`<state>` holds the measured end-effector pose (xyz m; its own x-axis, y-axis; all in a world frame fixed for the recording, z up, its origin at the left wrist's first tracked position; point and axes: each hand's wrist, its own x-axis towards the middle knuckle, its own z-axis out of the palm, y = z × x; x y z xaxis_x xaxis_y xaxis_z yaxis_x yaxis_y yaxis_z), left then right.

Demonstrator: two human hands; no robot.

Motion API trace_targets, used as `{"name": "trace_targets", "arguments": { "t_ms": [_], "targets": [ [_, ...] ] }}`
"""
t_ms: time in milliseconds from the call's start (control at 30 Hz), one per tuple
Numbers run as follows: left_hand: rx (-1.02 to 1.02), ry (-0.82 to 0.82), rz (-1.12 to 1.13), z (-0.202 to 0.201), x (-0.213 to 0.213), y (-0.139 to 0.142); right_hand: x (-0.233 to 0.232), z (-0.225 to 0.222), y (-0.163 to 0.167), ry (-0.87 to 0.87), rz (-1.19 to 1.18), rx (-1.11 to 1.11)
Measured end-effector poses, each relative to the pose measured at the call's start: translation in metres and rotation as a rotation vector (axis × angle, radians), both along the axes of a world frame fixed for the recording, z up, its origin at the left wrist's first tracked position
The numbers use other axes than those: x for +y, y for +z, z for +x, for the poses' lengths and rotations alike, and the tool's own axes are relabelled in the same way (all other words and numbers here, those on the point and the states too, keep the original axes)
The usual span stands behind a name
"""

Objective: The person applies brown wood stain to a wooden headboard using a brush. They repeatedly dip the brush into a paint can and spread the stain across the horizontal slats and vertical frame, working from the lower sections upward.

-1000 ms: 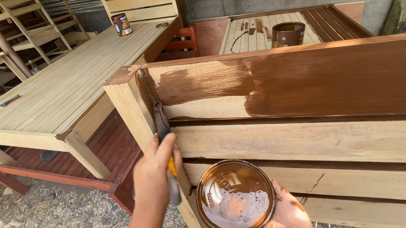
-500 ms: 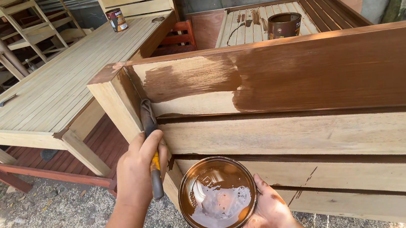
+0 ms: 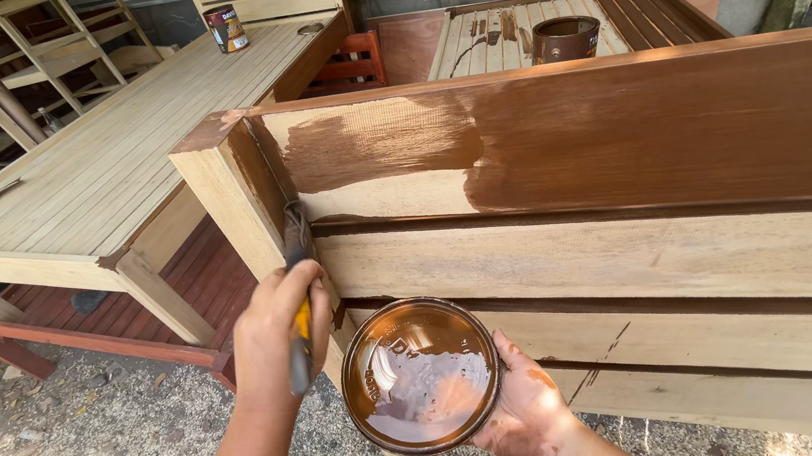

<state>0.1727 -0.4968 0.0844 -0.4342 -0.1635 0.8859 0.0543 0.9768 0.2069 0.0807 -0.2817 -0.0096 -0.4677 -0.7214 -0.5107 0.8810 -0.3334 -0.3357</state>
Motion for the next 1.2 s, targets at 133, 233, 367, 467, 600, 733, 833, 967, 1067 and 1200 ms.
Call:
{"name": "trace_targets", "arguments": {
  "t_ms": [133,233,367,467,600,733,833,967,1067,1200],
  "targets": [
    [0.141,-0.045,-0.002,-0.016,-0.023,0.042,-0.003,0.005,0.006,-0.015,-0.063,-0.016],
    [0.18,0.007,-0.012,-0.024,-0.028,0.071,-0.006,0.005,0.005,-0.016,-0.048,-0.043],
    [0.255,-0.009,-0.155,-0.017,-0.031,0.087,-0.007,0.0,-0.004,-0.047,-0.038,-0.066],
    [0.204,0.026,-0.229,-0.01,-0.033,0.077,-0.01,0.0,-0.014,0.02,-0.247,-0.063],
    [0.079,0.074,-0.288,-0.014,-0.026,0.031,-0.018,0.0,-0.017,0.023,-0.171,-0.074],
    [0.074,0.182,-0.3,-0.021,-0.017,-0.027,-0.022,0.001,-0.017,0.003,-0.112,-0.024],
    [0.038,0.166,-0.229,-0.021,-0.019,-0.05,-0.022,0.002,-0.021,0.042,-0.184,-0.003],
    [-0.005,0.154,-0.167,-0.017,-0.019,-0.05,-0.018,0.006,-0.026,-0.03,-0.16,-0.014],
    [-0.087,0.093,-0.061,-0.003,-0.01,-0.041,-0.017,0.011,-0.025,-0.026,-0.178,0.053],
    [-0.044,-0.116,0.239,0.028,0.006,-0.027,-0.016,0.014,-0.021,-0.066,-0.082,0.016]
  ]
}}
